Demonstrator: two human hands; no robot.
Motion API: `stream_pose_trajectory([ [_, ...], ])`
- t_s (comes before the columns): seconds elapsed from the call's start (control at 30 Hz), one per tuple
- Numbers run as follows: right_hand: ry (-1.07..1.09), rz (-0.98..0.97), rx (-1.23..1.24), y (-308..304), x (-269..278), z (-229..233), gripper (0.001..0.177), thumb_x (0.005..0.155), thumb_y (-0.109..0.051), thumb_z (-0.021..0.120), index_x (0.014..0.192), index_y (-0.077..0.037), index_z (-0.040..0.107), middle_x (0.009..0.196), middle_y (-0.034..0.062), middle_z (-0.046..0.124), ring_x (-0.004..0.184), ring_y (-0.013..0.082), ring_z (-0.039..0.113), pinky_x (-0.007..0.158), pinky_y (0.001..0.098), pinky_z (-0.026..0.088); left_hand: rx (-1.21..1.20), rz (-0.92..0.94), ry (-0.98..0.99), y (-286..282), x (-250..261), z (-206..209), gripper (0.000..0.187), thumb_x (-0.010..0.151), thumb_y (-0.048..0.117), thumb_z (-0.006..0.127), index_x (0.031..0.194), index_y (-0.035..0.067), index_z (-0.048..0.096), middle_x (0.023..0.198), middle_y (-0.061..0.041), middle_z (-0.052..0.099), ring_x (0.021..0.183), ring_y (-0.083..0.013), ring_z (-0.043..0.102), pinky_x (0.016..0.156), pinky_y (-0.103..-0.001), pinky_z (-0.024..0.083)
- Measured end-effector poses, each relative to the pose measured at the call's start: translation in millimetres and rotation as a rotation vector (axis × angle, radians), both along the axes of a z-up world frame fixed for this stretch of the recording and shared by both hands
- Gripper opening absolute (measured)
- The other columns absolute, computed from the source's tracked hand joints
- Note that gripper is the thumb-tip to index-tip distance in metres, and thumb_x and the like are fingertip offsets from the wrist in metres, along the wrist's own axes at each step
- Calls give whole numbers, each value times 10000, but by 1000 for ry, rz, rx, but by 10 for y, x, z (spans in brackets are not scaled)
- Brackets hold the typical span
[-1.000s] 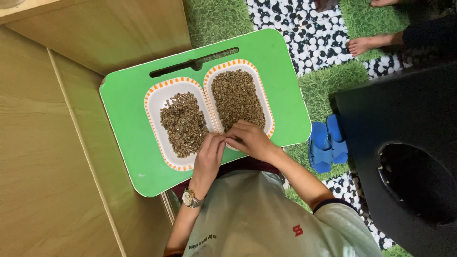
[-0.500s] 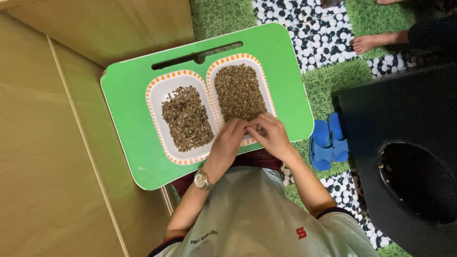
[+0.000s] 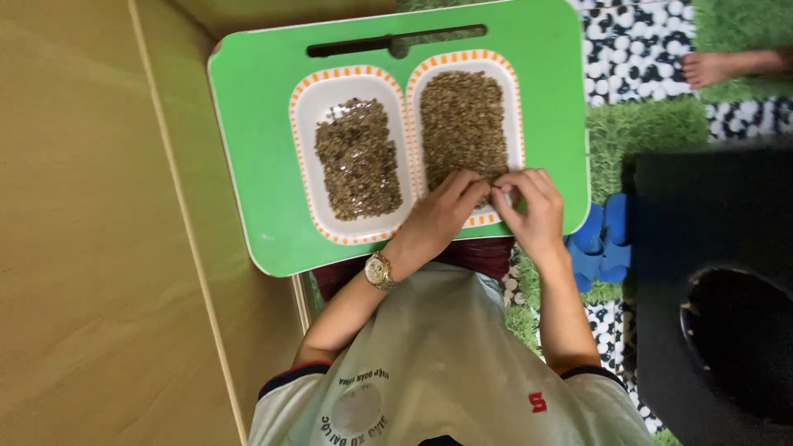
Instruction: Manually sorting green coffee beans in two trays to identify and remove defects.
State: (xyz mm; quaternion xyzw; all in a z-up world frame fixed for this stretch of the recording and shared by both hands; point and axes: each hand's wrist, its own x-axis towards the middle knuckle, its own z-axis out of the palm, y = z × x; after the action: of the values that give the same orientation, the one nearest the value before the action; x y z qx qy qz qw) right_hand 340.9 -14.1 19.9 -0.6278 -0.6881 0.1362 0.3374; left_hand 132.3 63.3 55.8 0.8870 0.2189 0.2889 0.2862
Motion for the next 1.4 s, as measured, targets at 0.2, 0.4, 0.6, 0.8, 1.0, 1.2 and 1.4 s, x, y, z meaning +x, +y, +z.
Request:
stream_pose_trajectory([
  [0.2,-48,78,-7,339,-203,205,125,923,-11,813,1001,-49,724,887,78,667,867,320,637,790,448,541,-96,206,-120,61,-342,-301,112,998,40,621,1108,55,629,943,-102,547,945,-342,621,722,-401,560],
  [0.4,-145,336,21,1043,-689,429,146,966,-111,802,1075,-59,719,975,103,682,925,332,643,814,454,546,-114,457,41,266,-934,-311,150,1015,58,627,1158,57,668,980,-75,578,943,-205,586,796,-266,522],
  [0.6,-407,615,6,1555,-1107,261,153,938,-6,753,1071,44,695,942,184,661,911,340,634,847,427,539,-113,568,295,460,-1049,-47,226,933,-98,637,1156,-63,637,958,-137,564,906,-259,566,762,-352,503],
  [0.8,-495,705,-37,1723,-1173,212,195,924,-69,806,1039,1,666,924,108,602,896,254,573,766,367,479,-118,567,308,566,-1048,-229,211,942,-70,642,1152,-67,632,944,-126,530,884,-248,524,755,-343,488],
  [1.0,-492,722,-49,1751,-1162,149,188,920,-89,806,1036,-16,678,951,110,625,937,274,594,795,371,482,-82,556,282,587,-1061,-265,133,986,-28,623,1117,-42,614,909,-100,469,847,-226,501,730,-318,474],
  [1.2,-494,717,-10,1754,-1169,125,117,971,-90,774,978,-34,672,900,91,604,893,248,582,766,344,478,-35,571,269,578,-1064,-313,89,1010,0,614,1093,-21,635,917,-98,489,836,-231,508,726,-318,474],
  [1.4,-481,699,13,1729,-1150,58,114,1003,-98,743,951,-44,657,885,75,584,880,231,569,750,334,465,-50,581,225,562,-1066,-317,68,1022,4,590,1062,-14,643,901,-96,505,827,-241,523,722,-325,483],
])
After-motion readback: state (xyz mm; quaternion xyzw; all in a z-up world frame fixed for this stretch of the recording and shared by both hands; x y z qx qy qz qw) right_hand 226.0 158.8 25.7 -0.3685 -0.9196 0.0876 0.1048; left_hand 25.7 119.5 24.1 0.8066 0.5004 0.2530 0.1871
